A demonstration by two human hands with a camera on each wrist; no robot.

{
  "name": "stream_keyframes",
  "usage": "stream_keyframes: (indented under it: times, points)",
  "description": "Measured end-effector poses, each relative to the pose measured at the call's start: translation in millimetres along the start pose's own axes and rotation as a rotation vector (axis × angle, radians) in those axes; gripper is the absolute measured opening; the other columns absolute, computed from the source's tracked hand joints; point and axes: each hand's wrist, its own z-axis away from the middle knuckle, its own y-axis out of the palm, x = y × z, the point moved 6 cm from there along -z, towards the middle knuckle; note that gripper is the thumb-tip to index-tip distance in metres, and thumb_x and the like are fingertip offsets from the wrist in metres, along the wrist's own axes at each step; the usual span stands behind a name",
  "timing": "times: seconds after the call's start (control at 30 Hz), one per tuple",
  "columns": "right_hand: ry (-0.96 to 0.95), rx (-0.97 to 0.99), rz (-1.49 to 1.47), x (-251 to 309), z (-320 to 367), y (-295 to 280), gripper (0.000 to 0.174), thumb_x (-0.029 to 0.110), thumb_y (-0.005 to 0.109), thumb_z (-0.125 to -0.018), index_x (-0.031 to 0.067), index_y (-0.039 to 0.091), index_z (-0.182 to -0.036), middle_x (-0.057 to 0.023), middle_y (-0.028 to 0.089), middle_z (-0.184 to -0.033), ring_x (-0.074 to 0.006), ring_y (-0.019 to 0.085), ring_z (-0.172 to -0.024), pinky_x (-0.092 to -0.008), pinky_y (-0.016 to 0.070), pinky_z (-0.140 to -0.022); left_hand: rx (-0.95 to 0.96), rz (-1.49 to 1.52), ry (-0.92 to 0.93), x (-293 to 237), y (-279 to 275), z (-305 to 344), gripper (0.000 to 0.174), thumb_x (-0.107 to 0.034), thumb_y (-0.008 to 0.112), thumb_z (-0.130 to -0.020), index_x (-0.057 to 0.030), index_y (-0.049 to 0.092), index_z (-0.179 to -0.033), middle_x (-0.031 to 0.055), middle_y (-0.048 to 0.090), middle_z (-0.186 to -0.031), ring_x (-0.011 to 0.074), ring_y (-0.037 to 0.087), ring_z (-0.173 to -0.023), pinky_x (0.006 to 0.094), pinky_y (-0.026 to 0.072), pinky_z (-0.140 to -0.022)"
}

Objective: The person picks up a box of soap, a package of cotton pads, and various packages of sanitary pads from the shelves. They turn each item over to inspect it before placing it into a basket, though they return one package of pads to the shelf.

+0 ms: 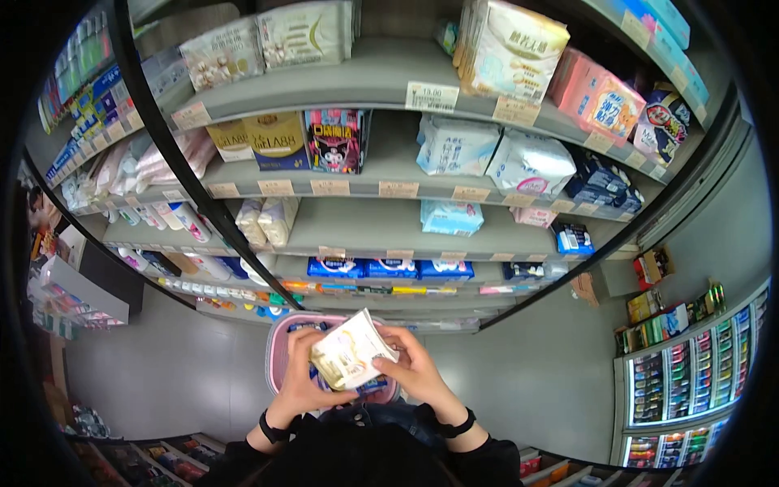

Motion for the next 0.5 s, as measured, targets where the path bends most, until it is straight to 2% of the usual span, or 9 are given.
stream_keyframes:
  times: [0.03, 0.07, 0.13, 0.17, 0.2, 0.27, 0.3, 0.43, 0.5]
  points:
    - [-0.006, 0.003, -0.016, -1.4, -0.3, -3.9, 0.050, -0.003, 0.063, -0.087, 0.0021, 0.043, -0.133, -0.0114, 0.055, -0.122, -0.0153, 0.053, -0.111, -0.0274, 0.0473, -0.089, 0.040, 0.056, 0.004, 3.9, -1.3, 1.5, 0.086, -0.021, 0.089, -0.060, -0.0023, 0.038, -0.127, 0.0173, 0.040, -0.123, 0.0316, 0.042, -0.119, 0.0413, 0.0388, -0.099]
    - [-0.011, 0.005, -0.033, -2.9, -0.2, -7.4, 0.047, -0.003, 0.062, -0.089, 0.0026, 0.044, -0.131, -0.0112, 0.056, -0.120, -0.0147, 0.053, -0.111, -0.0263, 0.0488, -0.087, 0.035, 0.048, 0.022, 6.2, 0.9, 3.9, 0.086, -0.021, 0.089, -0.060, -0.0023, 0.038, -0.127, 0.0173, 0.040, -0.123, 0.0316, 0.042, -0.119, 0.0413, 0.0388, -0.099]
    - [-0.031, -0.016, -0.014, -3.1, 0.2, -10.6, 0.044, -0.003, 0.062, -0.088, 0.0024, 0.046, -0.129, -0.0111, 0.058, -0.118, -0.0146, 0.053, -0.112, -0.0271, 0.0475, -0.089, 0.007, 0.738, -0.274, 33.3, 14.0, 11.3, 0.081, -0.011, 0.083, -0.069, -0.0038, 0.034, -0.133, 0.0148, 0.041, -0.128, 0.0254, 0.045, -0.121, 0.0405, 0.0383, -0.101]
    - [-0.039, -0.048, -0.019, -2.2, 0.7, -12.0, 0.044, -0.003, 0.062, -0.088, 0.0023, 0.046, -0.129, -0.0110, 0.058, -0.119, -0.0147, 0.053, -0.112, -0.0276, 0.0465, -0.090, 0.024, 0.691, -0.192, 36.1, 14.5, 9.5, 0.073, 0.003, 0.072, -0.078, -0.0054, 0.029, -0.136, 0.0120, 0.043, -0.130, 0.0208, 0.048, -0.120, 0.0372, 0.0420, -0.099]
    - [-0.045, -0.081, -0.025, -0.9, 0.9, -13.4, 0.044, -0.002, 0.063, -0.088, 0.0023, 0.046, -0.129, -0.0110, 0.057, -0.119, -0.0147, 0.053, -0.111, -0.0282, 0.0455, -0.091, 0.029, 0.687, -0.180, 39.0, 17.1, 11.0, 0.073, 0.003, 0.072, -0.078, -0.0054, 0.029, -0.136, 0.0120, 0.043, -0.130, 0.0208, 0.048, -0.120, 0.0372, 0.0420, -0.099]
    - [-0.019, -0.107, -0.058, -1.2, 0.1, -14.1, 0.047, -0.002, 0.064, -0.087, 0.0027, 0.045, -0.130, -0.0102, 0.058, -0.117, -0.0148, 0.053, -0.111, -0.0294, 0.0438, -0.094, 0.055, 0.986, -0.355, 49.5, 29.2, 15.8, 0.070, 0.009, 0.066, -0.080, -0.0068, 0.029, -0.138, 0.0107, 0.044, -0.130, 0.0206, 0.052, -0.117, 0.0333, 0.0456, -0.094]
    - [-0.013, -0.091, -0.087, -3.0, -0.1, -13.5, 0.050, -0.002, 0.064, -0.087, 0.0034, 0.043, -0.132, -0.0098, 0.057, -0.115, -0.0147, 0.053, -0.110, -0.0295, 0.0442, -0.093, 0.040, 0.974, -0.330, 50.2, 29.5, 14.5, 0.068, 0.012, 0.062, -0.081, -0.0076, 0.028, -0.137, 0.0112, 0.044, -0.130, 0.0201, 0.052, -0.117, 0.0304, 0.0475, -0.091]
    - [-0.039, -0.049, -0.017, -5.0, 0.1, -9.4, 0.065, 0.002, 0.068, -0.085, 0.0066, 0.034, -0.141, -0.0075, 0.059, -0.108, -0.0136, 0.055, -0.103, -0.0288, 0.0454, -0.088, -0.037, 1.043, -0.394, 50.0, 28.0, 14.0, 0.067, 0.012, 0.061, -0.081, -0.0080, 0.029, -0.137, 0.0110, 0.048, -0.127, 0.0199, 0.054, -0.115, 0.0310, 0.0466, -0.092]
    - [0.023, 0.000, -0.013, -9.2, 2.9, -7.6, 0.069, 0.001, 0.069, -0.084, 0.0066, 0.032, -0.142, -0.0089, 0.057, -0.114, -0.0158, 0.054, -0.108, -0.0305, 0.0449, -0.092, -0.094, 1.033, -0.424, 53.6, 25.5, 16.0, 0.065, 0.012, 0.059, -0.081, -0.0078, 0.030, -0.136, 0.0113, 0.052, -0.123, 0.0196, 0.054, -0.114, 0.0309, 0.0451, -0.093]
